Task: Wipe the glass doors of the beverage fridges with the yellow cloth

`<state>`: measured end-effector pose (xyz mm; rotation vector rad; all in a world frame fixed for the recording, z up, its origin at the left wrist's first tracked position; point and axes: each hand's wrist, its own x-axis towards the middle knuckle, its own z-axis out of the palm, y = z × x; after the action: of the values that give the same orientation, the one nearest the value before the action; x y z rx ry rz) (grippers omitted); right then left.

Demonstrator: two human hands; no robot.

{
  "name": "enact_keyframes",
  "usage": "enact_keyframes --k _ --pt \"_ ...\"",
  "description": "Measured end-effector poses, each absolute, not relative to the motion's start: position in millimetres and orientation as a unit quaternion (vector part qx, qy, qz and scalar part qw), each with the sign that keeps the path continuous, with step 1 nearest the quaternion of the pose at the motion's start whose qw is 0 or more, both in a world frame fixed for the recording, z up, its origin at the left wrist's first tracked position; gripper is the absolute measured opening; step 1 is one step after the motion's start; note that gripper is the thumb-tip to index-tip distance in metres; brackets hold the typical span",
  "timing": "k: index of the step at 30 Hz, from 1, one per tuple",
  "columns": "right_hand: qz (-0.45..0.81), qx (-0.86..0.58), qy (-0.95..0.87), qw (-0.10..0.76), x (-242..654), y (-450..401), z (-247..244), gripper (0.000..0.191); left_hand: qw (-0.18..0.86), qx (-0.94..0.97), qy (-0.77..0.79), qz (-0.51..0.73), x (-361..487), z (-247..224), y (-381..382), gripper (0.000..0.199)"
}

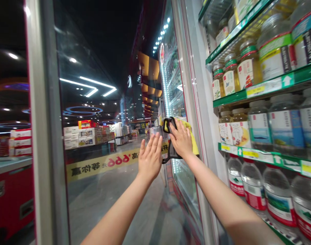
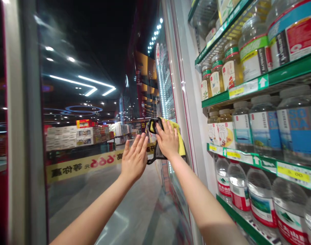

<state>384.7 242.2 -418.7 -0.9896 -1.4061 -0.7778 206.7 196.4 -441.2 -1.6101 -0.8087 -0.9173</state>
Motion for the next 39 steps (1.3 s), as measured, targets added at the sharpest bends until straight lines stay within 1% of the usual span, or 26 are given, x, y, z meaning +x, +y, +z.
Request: enact_keyframes --k 3,6,9,12,14,17,20,22,25,27,29,33,35,37,39 --pt "-0.324 -0.445 -0.559 0.621 390 249 -451 0.048 0.521 -0.679 -0.33 -0.398 209 -448 199 0.073" --pt "-0.345 -0.409 -0.578 0.617 382 249 -473 0.047 0.521 -0.687 -0.32 -0.393 212 -452 202 0.073" --pt "-0.354 -0.376 -0.611 0.601 382 248 -455 0.05 0.521 -0.69 -0.314 -0.393 221 -451 206 0.073" --pt "-0.34 -0.388 -0.609 0.602 396 252 -434 0.051 0.522 -0.686 -0.311 -0.4 232 -453 211 0.071" --pt "-0.328 -0.404 -0.594 0.614 404 257 -440 0.051 0.524 -0.686 -0.307 -0.4 235 -459 214 0.07" --pt "-0.321 -0.408 -0.579 0.628 407 261 -471 0.055 0.524 -0.689 -0.304 -0.398 234 -471 215 0.072" --pt "-0.32 -0.385 -0.609 0.615 408 260 -487 0.061 0.516 -0.696 -0.299 -0.401 237 -474 216 0.074" --pt "-0.316 -0.367 -0.636 0.6 413 258 -476 0.062 0.514 -0.696 -0.295 -0.404 244 -470 218 0.074" --pt "-0.306 -0.36 -0.648 0.597 422 256 -450 0.058 0.515 -0.694 -0.295 -0.406 256 -465 220 0.074" --pt "-0.303 -0.37 -0.64 0.601 424 257 -449 0.056 0.513 -0.694 -0.3 -0.408 261 -467 221 0.074" --pt "-0.306 -0.388 -0.628 0.601 422 259 -469 0.057 0.51 -0.695 -0.304 -0.405 259 -477 219 0.073" --pt "-0.319 -0.437 -0.602 0.587 410 260 -554 0.064 0.499 -0.698 -0.32 -0.403 239 -509 211 0.072" --pt "-0.319 -0.452 -0.592 0.586 404 258 -588 0.066 0.486 -0.703 -0.326 -0.404 228 -523 207 0.072" --pt "-0.308 -0.456 -0.585 0.596 399 256 -596 0.067 0.478 -0.712 -0.325 -0.399 222 -531 203 0.072" --pt "-0.286 -0.455 -0.579 0.613 396 255 -581 0.065 0.474 -0.72 -0.322 -0.392 222 -532 202 0.073"
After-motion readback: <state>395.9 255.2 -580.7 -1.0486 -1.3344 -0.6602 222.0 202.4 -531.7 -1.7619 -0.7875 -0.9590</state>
